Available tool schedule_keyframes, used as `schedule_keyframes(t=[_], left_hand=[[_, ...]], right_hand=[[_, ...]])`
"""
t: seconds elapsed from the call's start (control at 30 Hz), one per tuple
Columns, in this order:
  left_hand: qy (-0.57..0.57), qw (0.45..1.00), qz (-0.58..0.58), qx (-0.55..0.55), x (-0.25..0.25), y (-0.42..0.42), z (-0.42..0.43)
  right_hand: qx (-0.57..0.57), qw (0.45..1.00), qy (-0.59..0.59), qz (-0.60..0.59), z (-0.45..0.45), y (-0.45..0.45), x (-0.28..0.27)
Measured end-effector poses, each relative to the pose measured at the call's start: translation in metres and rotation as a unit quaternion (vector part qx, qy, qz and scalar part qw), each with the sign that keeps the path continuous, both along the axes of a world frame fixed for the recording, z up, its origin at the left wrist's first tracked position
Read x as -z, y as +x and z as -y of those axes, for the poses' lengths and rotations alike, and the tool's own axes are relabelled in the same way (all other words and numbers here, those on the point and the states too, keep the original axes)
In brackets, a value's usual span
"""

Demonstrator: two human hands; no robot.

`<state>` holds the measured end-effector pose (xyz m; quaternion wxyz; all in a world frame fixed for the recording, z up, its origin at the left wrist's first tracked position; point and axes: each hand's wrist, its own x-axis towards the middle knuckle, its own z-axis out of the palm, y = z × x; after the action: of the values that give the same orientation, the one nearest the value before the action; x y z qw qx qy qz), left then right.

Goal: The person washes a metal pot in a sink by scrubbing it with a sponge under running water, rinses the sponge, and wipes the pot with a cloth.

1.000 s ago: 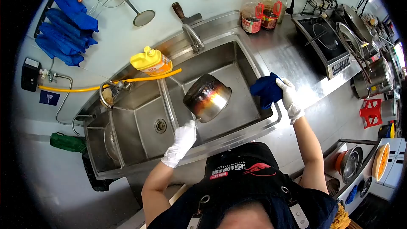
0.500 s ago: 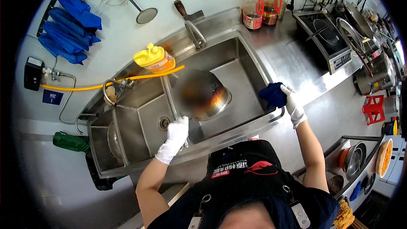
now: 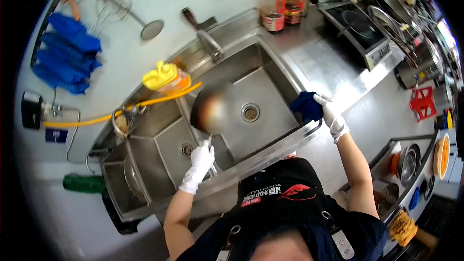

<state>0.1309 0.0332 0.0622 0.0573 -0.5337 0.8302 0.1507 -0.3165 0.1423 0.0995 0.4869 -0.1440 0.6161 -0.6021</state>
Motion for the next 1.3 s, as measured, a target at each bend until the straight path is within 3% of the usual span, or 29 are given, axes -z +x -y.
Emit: schedule_keyframes(t=[0.03,0.1,0.13,0.17,0.33,0.47,0.57,0.73,0.87,0.93,0.97,1.0,1.03,1.1,1.17,1.3], left_hand=[[-0.008,0.999,-0.030,-0.008,0.006,0.000,0.000],[0.083,0.965,-0.244,-0.052,0.008,-0.001,0.007],[0.253,0.908,-0.284,-0.175,-0.057,-0.037,-0.001],[0.325,0.855,-0.327,-0.240,-0.069,-0.047,-0.001],[0.530,0.651,-0.481,-0.253,-0.068,-0.072,0.001],[0.566,0.639,-0.486,-0.186,-0.072,-0.131,-0.001],[0.587,0.630,-0.480,-0.169,-0.079,-0.186,0.003],[0.597,0.639,-0.472,-0.112,-0.082,-0.282,0.006],[0.599,0.655,-0.455,-0.068,-0.060,-0.343,0.006],[0.576,0.681,-0.448,-0.064,-0.055,-0.368,0.000],[0.559,0.697,-0.444,-0.061,-0.052,-0.378,-0.003],[0.556,0.702,-0.442,-0.061,-0.047,-0.385,-0.005],[0.545,0.716,-0.432,-0.056,-0.045,-0.390,-0.006],[0.522,0.744,-0.414,-0.044,-0.042,-0.400,-0.008],[0.514,0.760,-0.395,-0.049,-0.041,-0.406,-0.008],[0.459,0.819,-0.344,-0.029,-0.035,-0.414,-0.005]], right_hand=[[-0.006,1.000,0.006,-0.001,-0.002,-0.004,0.007],[0.002,0.998,0.002,0.067,-0.010,-0.011,0.011],[-0.001,0.998,0.002,0.067,-0.013,-0.015,0.007],[0.013,0.997,-0.004,0.080,-0.015,-0.021,0.011],[0.046,0.973,-0.087,0.208,-0.027,-0.059,0.007],[0.094,0.975,-0.073,0.188,-0.032,-0.093,-0.009],[0.093,0.974,-0.074,0.193,-0.038,-0.135,0.019],[0.090,0.966,-0.099,0.220,-0.029,-0.185,-0.005],[0.104,0.951,-0.147,0.251,-0.025,-0.230,0.009],[0.086,0.996,-0.020,0.021,-0.026,-0.251,0.040],[0.074,0.992,0.045,-0.095,-0.027,-0.260,0.060],[0.062,0.931,0.193,-0.303,-0.033,-0.269,0.102],[0.042,0.855,0.224,-0.465,-0.038,-0.260,0.094],[-0.014,0.791,0.217,-0.571,-0.044,-0.254,0.099],[-0.062,0.789,0.193,-0.580,-0.047,-0.245,0.101],[-0.124,0.724,0.185,-0.653,-0.049,-0.238,0.115]])
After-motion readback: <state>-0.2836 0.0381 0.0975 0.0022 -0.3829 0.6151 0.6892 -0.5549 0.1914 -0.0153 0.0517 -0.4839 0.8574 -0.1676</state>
